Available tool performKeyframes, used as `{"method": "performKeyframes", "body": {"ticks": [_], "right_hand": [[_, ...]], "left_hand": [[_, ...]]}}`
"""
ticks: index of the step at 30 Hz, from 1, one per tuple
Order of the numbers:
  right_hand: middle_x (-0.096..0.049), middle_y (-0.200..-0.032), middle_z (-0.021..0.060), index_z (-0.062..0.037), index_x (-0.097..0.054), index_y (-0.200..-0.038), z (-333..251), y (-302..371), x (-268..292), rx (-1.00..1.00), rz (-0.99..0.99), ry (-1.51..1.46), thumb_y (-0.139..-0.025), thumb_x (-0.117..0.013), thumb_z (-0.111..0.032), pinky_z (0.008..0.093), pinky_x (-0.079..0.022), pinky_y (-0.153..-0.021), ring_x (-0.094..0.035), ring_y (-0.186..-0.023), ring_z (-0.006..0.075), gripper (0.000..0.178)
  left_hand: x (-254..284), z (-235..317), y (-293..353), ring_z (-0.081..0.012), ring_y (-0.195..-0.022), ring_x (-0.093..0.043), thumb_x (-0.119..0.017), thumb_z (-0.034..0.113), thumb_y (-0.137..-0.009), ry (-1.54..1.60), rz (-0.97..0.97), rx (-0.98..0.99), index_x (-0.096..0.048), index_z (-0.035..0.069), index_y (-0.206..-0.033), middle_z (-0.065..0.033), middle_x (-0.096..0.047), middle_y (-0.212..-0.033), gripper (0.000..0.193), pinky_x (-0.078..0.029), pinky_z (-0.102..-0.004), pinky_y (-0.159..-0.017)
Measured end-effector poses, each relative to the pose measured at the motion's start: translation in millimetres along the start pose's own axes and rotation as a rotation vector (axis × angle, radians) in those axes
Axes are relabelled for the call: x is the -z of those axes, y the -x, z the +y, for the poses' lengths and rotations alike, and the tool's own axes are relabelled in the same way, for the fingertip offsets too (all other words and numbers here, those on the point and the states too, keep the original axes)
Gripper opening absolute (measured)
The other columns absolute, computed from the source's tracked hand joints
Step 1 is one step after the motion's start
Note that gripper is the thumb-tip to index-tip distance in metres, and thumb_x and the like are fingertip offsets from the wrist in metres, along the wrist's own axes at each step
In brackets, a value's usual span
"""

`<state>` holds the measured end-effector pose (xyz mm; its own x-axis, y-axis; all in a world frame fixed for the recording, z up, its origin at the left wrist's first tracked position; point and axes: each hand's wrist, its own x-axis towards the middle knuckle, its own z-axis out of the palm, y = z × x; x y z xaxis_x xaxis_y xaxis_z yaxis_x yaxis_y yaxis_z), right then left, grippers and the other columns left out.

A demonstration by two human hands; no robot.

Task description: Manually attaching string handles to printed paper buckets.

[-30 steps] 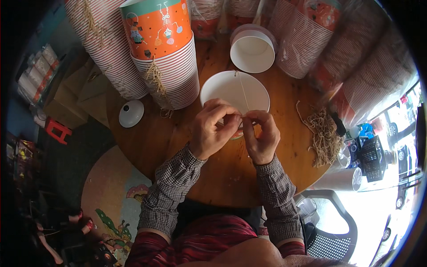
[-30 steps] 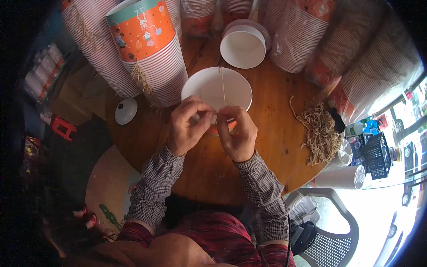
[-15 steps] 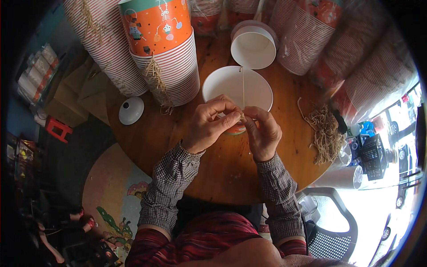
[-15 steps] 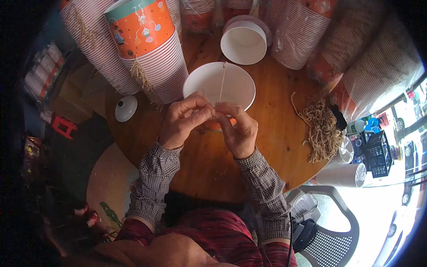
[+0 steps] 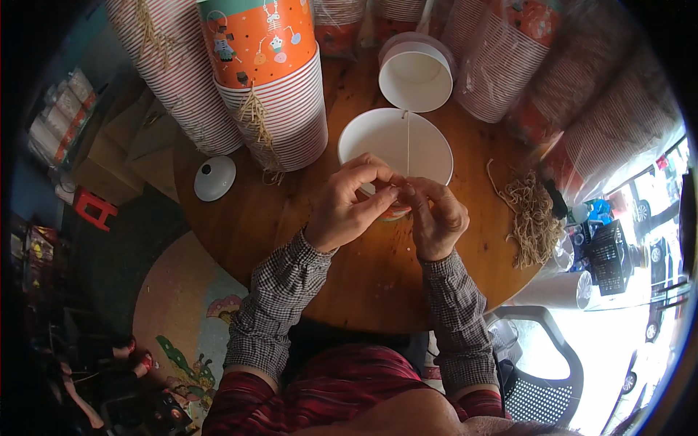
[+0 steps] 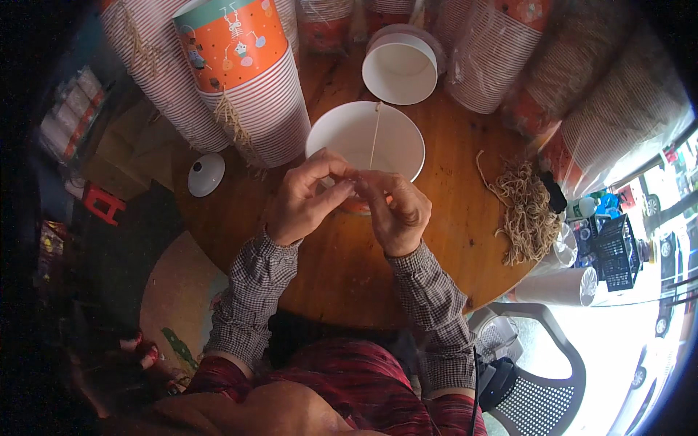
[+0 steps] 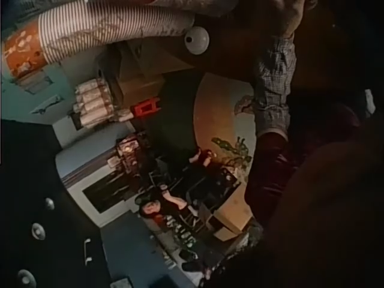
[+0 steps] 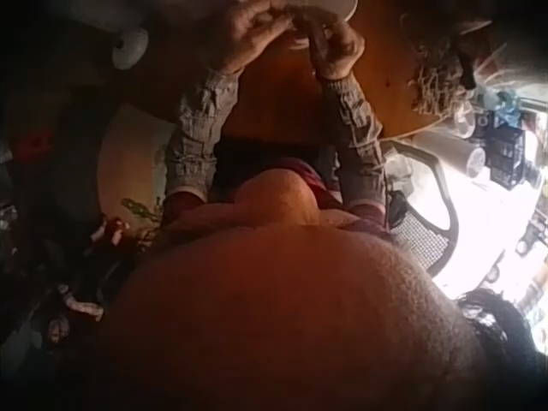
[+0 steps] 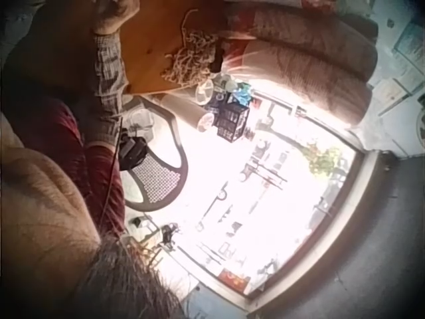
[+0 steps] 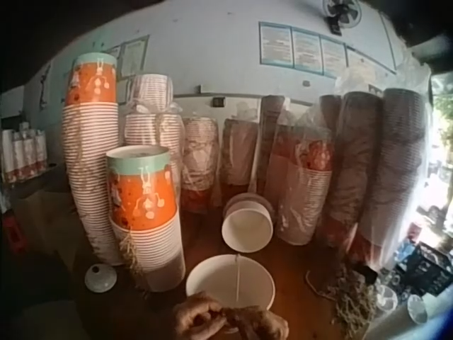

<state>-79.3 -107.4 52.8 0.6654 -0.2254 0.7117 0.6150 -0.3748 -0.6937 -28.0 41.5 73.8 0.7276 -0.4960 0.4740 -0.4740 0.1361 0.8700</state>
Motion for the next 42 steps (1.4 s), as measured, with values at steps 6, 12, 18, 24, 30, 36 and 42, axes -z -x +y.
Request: {"method": "performKeyframes", "body": {"ticks": [6, 12, 18, 24, 30, 36, 42], "right_hand": [[-0.067, -0.079, 0.0078, 0.0008, -0.064, -0.088, 1, 1, -2, 0.038, 0.041, 0.091, -0.080, -0.062, 0.006, 0.0225, -0.051, -0.060, -0.065, -0.069, 0.0116, 0.010], [-0.066, -0.078, 0.0075, 0.0018, -0.061, -0.088, -4, 2, -7, 0.052, 0.091, 0.118, -0.081, -0.062, 0.005, 0.0230, -0.051, -0.059, -0.064, -0.066, 0.0117, 0.008], [-0.062, -0.075, 0.0055, 0.0030, -0.057, -0.093, 0, -1, -4, -0.168, 0.155, -0.122, -0.086, -0.057, 0.005, 0.0231, -0.051, -0.058, -0.062, -0.067, 0.0104, 0.007], [-0.062, -0.079, 0.0062, 0.0027, -0.057, -0.091, 2, 0, -5, -0.116, 0.093, -0.042, -0.084, -0.057, 0.007, 0.0236, -0.051, -0.060, -0.061, -0.070, 0.0106, 0.008], [-0.062, -0.077, 0.0070, 0.0004, -0.057, -0.087, 3, -1, -4, -0.001, 0.016, 0.134, -0.082, -0.058, 0.006, 0.0268, -0.049, -0.062, -0.060, -0.069, 0.0124, 0.008], [-0.061, -0.078, 0.0068, -0.0003, -0.054, -0.090, 2, 2, -3, -0.227, 0.088, -0.006, -0.084, -0.057, 0.004, 0.0237, -0.046, -0.064, -0.057, -0.070, 0.0113, 0.008], [-0.055, -0.077, 0.0013, -0.0007, -0.053, -0.094, 6, -6, 2, -0.283, 0.134, -0.230, -0.093, -0.053, -0.006, 0.0195, -0.044, -0.059, -0.050, -0.064, 0.0056, 0.005]], "left_hand": [[-6, -9, 0, -0.0150, -0.079, -0.060, -0.062, 0.002, -0.083, -0.122, 0.088, -0.128, -0.062, -0.001, -0.088, -0.0058, -0.058, -0.082, 0.006, -0.054, -0.0240, -0.063], [-10, -6, 2, -0.0213, -0.077, -0.060, -0.061, -0.001, -0.080, -0.366, 0.170, -0.239, -0.060, 0.003, -0.083, -0.0038, -0.058, -0.079, 0.005, -0.047, -0.0334, -0.080], [-10, -4, 11, -0.0173, -0.076, -0.059, -0.061, 0.001, -0.079, -0.654, 0.166, -0.363, -0.060, 0.009, -0.083, 0.0001, -0.058, -0.076, 0.009, -0.031, -0.0399, -0.099], [-8, 1, 12, -0.0164, -0.070, -0.061, -0.060, 0.005, -0.084, -0.545, 0.153, -0.316, -0.061, 0.008, -0.084, -0.0003, -0.061, -0.078, 0.003, -0.031, -0.0388, -0.099], [-4, -4, 15, -0.0097, -0.067, -0.062, -0.056, 0.009, -0.089, -0.053, 0.117, -0.026, -0.060, 0.002, -0.083, -0.0018, -0.063, -0.076, 0.010, -0.038, -0.0357, -0.097], [-11, 3, 19, -0.0051, -0.068, -0.059, -0.055, 0.004, -0.088, -0.016, 0.093, -0.013, -0.058, 0.000, -0.085, -0.0023, -0.058, -0.075, 0.006, -0.047, -0.0173, -0.061], [-16, -3, 20, -0.0053, -0.069, -0.061, -0.059, 0.006, -0.087, 0.063, 0.142, 0.099, -0.057, 0.000, -0.101, 0.0005, -0.056, -0.069, 0.015, -0.045, -0.0184, -0.060]]}}
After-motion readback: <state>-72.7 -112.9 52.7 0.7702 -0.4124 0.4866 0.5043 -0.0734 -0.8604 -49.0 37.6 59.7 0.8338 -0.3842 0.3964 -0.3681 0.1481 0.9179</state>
